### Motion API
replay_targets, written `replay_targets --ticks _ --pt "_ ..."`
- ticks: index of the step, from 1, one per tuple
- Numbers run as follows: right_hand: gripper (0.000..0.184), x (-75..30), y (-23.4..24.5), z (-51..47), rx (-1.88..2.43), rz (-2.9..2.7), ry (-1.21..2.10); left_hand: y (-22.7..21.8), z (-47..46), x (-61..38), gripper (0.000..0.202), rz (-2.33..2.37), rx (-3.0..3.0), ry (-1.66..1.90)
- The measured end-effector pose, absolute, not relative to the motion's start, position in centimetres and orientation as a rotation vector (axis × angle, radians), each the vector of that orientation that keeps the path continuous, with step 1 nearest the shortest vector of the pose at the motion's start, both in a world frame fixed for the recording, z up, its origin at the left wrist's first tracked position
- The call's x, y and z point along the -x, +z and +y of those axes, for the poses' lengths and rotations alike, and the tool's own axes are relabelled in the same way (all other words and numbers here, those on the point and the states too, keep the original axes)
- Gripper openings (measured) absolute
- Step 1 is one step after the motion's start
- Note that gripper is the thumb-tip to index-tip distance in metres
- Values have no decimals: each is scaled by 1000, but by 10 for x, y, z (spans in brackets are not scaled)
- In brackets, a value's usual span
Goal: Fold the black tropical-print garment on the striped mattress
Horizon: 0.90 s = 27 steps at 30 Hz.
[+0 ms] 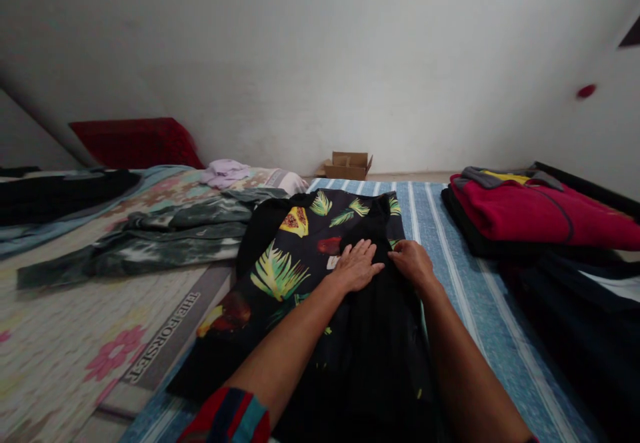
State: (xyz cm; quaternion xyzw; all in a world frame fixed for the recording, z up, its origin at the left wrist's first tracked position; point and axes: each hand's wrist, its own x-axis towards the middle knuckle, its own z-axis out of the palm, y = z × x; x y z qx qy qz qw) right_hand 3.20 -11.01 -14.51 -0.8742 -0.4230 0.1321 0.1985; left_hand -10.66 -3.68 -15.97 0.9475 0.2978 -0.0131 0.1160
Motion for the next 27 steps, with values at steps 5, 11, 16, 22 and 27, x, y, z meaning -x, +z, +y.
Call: replay_targets --ticks 5,11,16,22,27 --pt "28 -30 -116 -119 2317 -1299 273 -150 -61 124 54 794 -2751 28" --pt "24 2 -116 -131 2165 -1691 269 -162 -87 143 57 790 -2718 16" --pt "27 16 -144 -154 2209 -1875 234 -169 -86 144 55 805 -2723 49" --pt "39 4 -179 -173 2183 -1793 186 -166 -86 151 53 800 -2730 80" --pt "41 1 -190 -171 2121 -1726 203 -157 -91 167 57 830 -2689 23"
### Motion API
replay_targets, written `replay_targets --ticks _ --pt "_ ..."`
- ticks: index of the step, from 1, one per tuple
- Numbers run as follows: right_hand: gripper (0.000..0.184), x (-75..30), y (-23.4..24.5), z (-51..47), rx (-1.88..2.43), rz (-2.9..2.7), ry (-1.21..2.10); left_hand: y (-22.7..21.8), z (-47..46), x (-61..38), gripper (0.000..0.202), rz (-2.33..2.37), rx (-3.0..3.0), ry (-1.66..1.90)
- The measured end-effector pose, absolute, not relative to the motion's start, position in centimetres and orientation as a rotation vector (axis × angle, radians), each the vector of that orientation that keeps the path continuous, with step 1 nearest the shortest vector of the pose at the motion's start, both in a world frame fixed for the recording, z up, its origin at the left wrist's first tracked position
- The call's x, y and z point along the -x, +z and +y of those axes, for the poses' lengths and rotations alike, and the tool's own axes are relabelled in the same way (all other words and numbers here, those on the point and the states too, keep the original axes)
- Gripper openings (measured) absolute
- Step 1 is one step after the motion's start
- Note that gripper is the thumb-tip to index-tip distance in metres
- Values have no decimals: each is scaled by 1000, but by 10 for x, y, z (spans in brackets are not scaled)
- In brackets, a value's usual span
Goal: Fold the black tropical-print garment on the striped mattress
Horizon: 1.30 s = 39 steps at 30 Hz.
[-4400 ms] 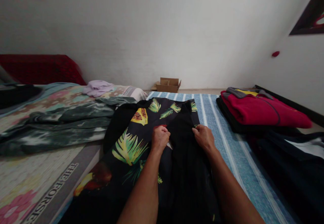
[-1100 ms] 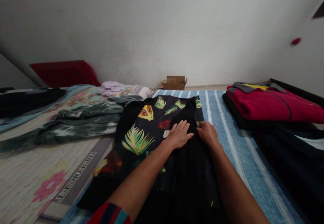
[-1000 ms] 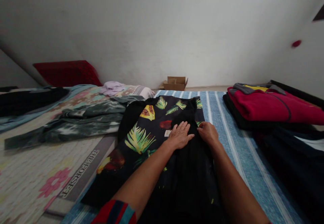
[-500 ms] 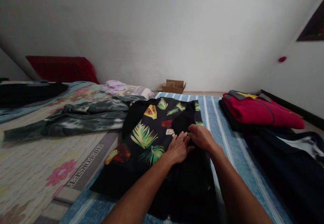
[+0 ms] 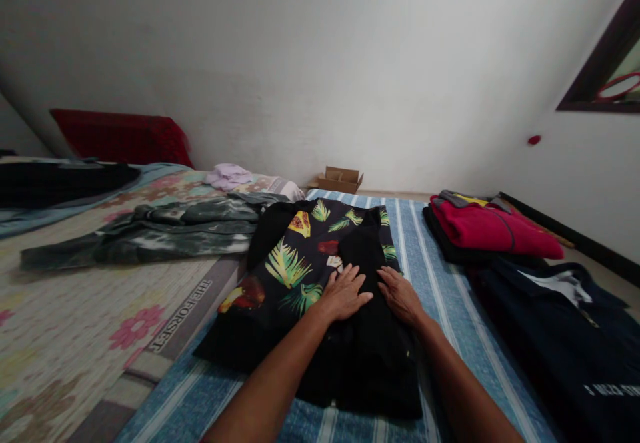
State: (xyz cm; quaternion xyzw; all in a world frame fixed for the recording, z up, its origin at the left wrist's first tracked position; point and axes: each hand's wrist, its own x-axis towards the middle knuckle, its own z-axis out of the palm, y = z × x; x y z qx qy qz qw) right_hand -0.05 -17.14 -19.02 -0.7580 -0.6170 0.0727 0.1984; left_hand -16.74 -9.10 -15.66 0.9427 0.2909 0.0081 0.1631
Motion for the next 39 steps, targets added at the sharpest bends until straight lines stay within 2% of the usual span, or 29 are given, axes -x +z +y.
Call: replay_targets --ticks 7,11,16,23,25,29,31,39 --pt "39 14 -169 -190 2068 -1719 145 -136 -116 186 48 766 -2678 113" --pt "34 21 -161 -206 1972 -1814 234 -136 -135 196 43 618 -2575 147" --pt "32 21 -166 -214 2074 -1773 266 -141 -147 202 44 694 -2497 147" --pt "36 15 -182 -217 1992 -1653 289 -135 -171 214 45 734 -2480 238" --pt "36 14 -187 -218 1969 -1602 298 -134 -181 220 48 725 -2453 275" --pt "36 13 -193 -220 1924 -1528 308 -139 -195 227 70 749 -2348 300" --pt "36 13 -194 -220 1900 -1516 315 -143 -197 229 72 768 -2280 349" --pt "35 13 -200 -221 1802 -1482 244 -158 -195 227 52 739 -2145 705"
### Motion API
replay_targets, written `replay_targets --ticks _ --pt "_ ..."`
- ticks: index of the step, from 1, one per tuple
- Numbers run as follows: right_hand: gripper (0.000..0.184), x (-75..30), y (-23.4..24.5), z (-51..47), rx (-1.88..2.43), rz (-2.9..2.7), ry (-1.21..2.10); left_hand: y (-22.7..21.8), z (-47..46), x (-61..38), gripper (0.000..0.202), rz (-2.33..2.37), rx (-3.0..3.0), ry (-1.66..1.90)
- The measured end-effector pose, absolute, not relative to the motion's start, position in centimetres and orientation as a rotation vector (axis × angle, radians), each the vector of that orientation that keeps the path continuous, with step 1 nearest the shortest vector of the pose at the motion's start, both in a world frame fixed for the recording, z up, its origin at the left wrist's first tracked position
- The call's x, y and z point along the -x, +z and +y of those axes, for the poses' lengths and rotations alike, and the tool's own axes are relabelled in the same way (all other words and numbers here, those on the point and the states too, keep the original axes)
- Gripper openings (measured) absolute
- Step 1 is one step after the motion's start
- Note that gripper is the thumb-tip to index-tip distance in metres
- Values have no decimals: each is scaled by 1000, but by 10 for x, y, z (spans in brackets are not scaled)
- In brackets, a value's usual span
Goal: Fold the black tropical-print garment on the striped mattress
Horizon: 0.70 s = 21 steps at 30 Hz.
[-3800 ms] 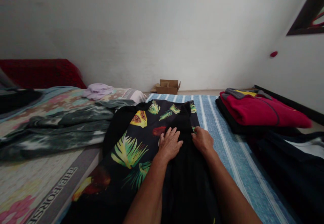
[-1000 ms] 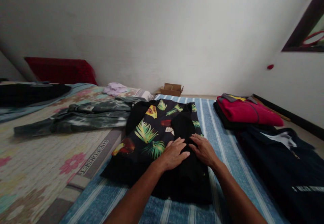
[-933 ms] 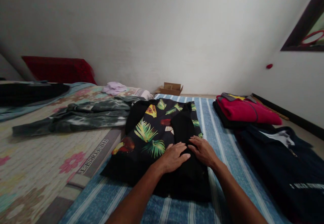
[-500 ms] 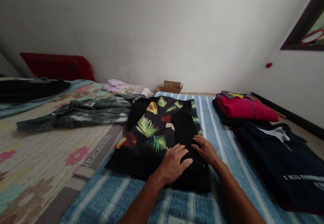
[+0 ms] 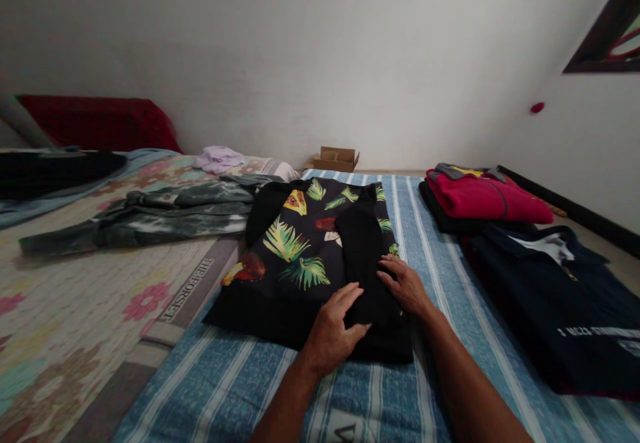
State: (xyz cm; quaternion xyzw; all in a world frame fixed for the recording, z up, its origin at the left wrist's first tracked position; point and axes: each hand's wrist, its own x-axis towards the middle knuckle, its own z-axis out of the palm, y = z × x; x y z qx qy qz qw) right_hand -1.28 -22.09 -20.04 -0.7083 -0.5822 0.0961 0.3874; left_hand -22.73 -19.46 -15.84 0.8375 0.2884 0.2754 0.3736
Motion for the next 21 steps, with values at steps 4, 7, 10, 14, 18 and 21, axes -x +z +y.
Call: replay_targets --ticks 4,7,10,14,18,21 --pt "31 14 -201 -221 1734 -1428 200 -164 -198 224 44 766 -2157 841" --pt "27 13 -195 -223 1674 -1402 138 -166 -201 221 38 804 -2158 920" --pt "22 15 -184 -227 1603 -1405 48 -167 -203 218 37 840 -2158 994" --pt "20 24 -174 -232 1472 -1474 98 -172 -206 214 41 897 -2173 1076" --pt "18 27 -177 -231 1522 -1585 215 -177 -209 210 46 962 -2193 1167" --pt "16 25 -184 -229 1580 -1580 241 -176 -210 208 45 1039 -2194 1224"
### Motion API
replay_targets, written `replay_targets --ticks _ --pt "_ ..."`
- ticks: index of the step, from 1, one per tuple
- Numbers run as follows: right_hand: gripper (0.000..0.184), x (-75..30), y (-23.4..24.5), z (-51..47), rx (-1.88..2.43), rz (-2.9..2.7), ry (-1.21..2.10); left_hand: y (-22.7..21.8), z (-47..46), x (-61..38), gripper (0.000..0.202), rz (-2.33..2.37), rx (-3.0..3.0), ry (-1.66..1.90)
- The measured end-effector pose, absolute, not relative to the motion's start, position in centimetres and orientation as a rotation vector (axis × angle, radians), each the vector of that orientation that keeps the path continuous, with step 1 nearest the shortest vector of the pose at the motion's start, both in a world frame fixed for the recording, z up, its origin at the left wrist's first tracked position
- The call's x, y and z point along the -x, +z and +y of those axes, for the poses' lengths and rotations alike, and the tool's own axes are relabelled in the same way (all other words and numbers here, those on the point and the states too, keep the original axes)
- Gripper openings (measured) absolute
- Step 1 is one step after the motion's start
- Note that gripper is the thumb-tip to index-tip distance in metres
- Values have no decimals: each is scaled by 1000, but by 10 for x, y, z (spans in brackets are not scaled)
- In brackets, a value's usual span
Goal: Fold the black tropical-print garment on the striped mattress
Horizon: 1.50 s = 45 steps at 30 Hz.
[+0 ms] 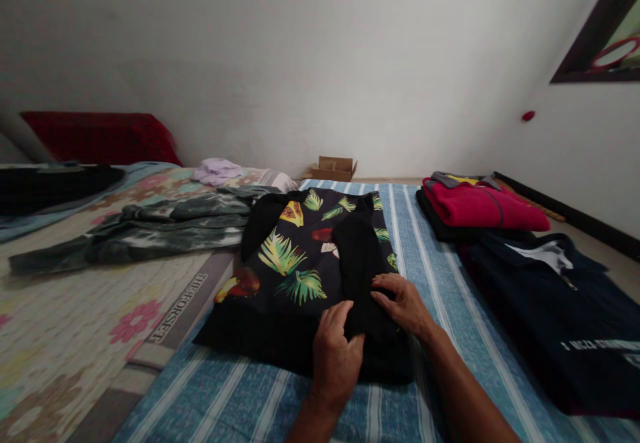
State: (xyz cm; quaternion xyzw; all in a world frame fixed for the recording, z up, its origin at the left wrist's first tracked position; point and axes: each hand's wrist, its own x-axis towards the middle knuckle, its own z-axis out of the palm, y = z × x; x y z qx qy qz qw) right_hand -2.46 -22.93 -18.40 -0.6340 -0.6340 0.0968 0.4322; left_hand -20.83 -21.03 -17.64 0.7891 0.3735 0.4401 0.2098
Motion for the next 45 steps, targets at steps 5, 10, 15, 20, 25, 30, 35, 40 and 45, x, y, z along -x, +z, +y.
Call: replay_targets --ticks 5,10,15,20,25,30,35,40,45 --pt "20 20 -192 -226 1567 -1565 244 -172 -213 206 44 1067 -2176 1229" --pt "28 19 -197 -224 1533 -1548 271 -166 -215 202 39 1016 -2138 1259" --pt "34 20 -198 -224 1518 -1532 278 -161 -215 199 30 979 -2158 1329" --pt "45 20 -199 -223 1538 -1525 291 -160 -215 200 30 981 -2207 1337" --pt "53 20 -202 -222 1574 -1498 282 -160 -217 202 34 981 -2314 1287" --pt "55 20 -204 -222 1570 -1479 293 -160 -218 203 36 1001 -2440 1194" --pt "56 21 -203 -222 1569 -1474 292 -159 -219 203 35 1009 -2492 1142" --pt "53 21 -204 -222 1579 -1478 282 -159 -219 203 38 1002 -2542 1098" --pt "53 20 -206 -222 1592 -1482 281 -159 -219 204 38 1009 -2548 1065"
